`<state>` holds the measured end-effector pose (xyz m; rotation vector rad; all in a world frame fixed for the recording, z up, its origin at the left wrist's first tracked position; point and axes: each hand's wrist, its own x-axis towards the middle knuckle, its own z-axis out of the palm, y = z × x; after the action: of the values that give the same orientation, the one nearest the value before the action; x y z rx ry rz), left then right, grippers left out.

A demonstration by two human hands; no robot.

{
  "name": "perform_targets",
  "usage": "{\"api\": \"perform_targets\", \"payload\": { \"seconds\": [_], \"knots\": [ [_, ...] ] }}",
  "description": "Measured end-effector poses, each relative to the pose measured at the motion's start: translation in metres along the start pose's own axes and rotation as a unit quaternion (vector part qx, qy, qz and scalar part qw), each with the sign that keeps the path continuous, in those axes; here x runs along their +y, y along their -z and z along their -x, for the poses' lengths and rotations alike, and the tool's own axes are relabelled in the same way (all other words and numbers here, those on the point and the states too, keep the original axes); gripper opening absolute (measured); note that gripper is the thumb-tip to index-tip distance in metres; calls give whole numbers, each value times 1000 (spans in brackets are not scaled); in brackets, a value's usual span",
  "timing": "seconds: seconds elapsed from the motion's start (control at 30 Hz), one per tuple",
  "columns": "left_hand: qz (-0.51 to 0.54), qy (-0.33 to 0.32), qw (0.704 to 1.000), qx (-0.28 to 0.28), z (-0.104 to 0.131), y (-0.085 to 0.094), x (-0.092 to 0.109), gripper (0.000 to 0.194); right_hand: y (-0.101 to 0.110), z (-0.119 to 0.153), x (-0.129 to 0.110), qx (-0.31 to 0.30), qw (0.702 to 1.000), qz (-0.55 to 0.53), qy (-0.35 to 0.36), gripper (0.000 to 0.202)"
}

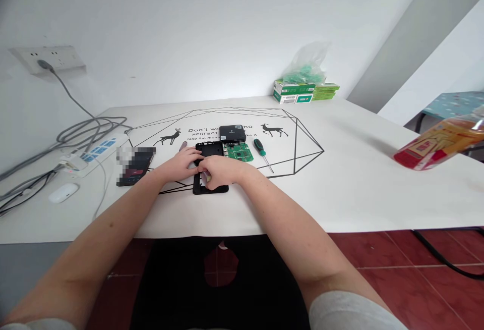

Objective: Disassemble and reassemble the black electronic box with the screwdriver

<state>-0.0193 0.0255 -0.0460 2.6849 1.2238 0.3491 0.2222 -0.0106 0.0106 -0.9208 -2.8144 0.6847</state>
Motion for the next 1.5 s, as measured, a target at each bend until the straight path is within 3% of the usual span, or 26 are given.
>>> {"api": "perform_targets", "payload": {
  "seconds": [0.23,0.43,0.63,0.8,0.93,1.03,1.5],
  "knots": [
    [10,8,1000,-3,1,1,3,49,20,13,9,30,998,-56,-24,19],
    [26,9,1000,-5,-1,2,3,44,32,29,34,-85,978,-24,-191,30],
    [49,5,999,2,-2,6,7,27,29,30,38,-108,971,-14,-215,44],
    [39,4,999,0,-2,7,9,25,30,31,43,-54,973,-30,-221,37],
    [31,0,1000,-3,-1,10,10,26,32,32,56,9,955,32,-293,21],
    [25,-3,1000,-4,0,11,12,27,32,32,62,15,945,62,-320,17],
    [16,1,1000,-7,0,11,12,29,34,29,57,38,953,57,-294,13]
  ]
}}
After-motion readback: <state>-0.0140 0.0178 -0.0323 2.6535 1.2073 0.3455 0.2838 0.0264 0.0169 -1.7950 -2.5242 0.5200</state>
